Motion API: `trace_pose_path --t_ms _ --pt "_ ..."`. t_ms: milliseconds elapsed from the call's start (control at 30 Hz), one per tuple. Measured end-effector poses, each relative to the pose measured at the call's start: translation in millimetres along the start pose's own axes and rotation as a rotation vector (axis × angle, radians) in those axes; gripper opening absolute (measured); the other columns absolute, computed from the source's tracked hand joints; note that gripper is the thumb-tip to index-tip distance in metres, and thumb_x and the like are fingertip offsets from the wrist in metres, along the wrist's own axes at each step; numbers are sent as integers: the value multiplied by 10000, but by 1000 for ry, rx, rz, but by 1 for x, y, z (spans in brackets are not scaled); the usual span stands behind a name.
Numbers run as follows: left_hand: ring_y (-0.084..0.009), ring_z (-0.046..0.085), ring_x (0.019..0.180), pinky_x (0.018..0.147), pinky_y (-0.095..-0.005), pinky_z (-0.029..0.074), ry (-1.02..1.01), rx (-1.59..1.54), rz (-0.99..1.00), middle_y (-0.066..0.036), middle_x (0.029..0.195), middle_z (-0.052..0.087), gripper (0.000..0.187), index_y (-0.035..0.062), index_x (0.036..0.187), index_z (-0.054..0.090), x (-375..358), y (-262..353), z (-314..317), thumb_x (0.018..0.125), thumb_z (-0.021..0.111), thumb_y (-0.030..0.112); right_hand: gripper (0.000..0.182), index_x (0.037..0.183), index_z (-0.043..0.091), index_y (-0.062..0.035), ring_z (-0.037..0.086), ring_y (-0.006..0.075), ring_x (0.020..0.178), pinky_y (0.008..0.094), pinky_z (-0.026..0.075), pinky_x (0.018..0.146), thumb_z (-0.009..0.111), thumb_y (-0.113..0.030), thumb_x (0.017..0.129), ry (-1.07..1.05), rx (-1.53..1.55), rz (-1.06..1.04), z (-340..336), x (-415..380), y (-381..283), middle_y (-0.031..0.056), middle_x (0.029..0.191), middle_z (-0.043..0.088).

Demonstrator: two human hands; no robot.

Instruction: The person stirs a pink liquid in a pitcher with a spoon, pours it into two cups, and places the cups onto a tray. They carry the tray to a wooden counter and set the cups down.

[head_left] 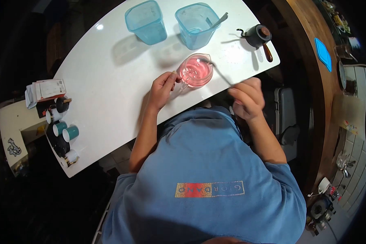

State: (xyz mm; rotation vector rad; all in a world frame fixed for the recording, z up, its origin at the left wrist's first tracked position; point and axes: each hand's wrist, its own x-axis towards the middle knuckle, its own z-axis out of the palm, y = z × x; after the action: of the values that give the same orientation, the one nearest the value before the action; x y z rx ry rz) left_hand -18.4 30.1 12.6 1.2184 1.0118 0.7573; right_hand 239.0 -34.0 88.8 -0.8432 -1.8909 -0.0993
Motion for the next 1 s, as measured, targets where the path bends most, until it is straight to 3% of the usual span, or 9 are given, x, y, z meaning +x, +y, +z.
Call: trace_pose_path --t_ms 67,133,200,267,300,400,467,700,1000 --pt "-39 422 661 600 -191 357 20 5 -17 8 811 578 323 21 918 629 2 2 0 994 450 279 134 896 647 -29 543 204 687 322 404 629 652 -88 775 -58 -55 25 0 -6 -2 64 835 621" --pt "-39 425 661 596 -189 355 15 1 -10 6 815 580 321 21 916 627 7 4 2 993 451 278 100 923 635 -31 550 209 698 320 408 636 618 -98 851 214 -12 93 -1 -12 -7 69 834 626" --pt "-40 428 661 593 -188 352 5 8 -13 4 819 582 319 21 914 625 5 5 2 992 452 277 99 944 615 -9 549 215 703 323 423 648 568 -78 890 229 6 178 1 -30 -10 95 834 629" --pt "-38 430 657 584 -185 347 17 -5 -6 4 816 585 317 24 909 623 8 6 3 992 452 277 142 957 595 18 549 209 722 311 438 657 495 -76 918 530 146 418 0 -49 -9 133 819 618" --pt "-38 430 657 584 -185 347 12 -5 -2 4 816 585 317 24 909 623 10 6 4 992 452 277 202 968 575 41 546 209 730 302 453 660 424 -90 936 643 171 431 -7 -53 -8 158 809 602" --pt "-37 429 651 581 -185 345 29 -5 -21 4 807 587 316 26 897 621 8 6 5 991 456 278 264 1033 542 73 529 164 719 258 450 676 434 -158 966 1171 186 809 -34 -55 4 154 820 603" --pt "-41 402 638 590 -196 363 65 -38 -40 13 780 578 304 1 887 632 10 7 9 978 495 256 286 1050 538 83 521 127 715 235 442 678 447 -176 971 1291 225 901 -54 -60 21 143 848 622" --pt "-46 407 638 593 -198 367 89 -33 -23 12 738 577 311 2 863 635 12 5 20 976 501 259 257 1094 592 47 455 41 670 174 383 621 487 -137 949 1073 125 1192 -53 -113 111 97 942 685" --pt "-36 475 675 606 -198 383 174 -31 -56 19 748 590 223 18 897 636 -5 5 26 954 545 213 274 1097 626 42 506 45 702 190 411 649 530 -157 935 937 124 1278 -32 -124 152 63 922 691"
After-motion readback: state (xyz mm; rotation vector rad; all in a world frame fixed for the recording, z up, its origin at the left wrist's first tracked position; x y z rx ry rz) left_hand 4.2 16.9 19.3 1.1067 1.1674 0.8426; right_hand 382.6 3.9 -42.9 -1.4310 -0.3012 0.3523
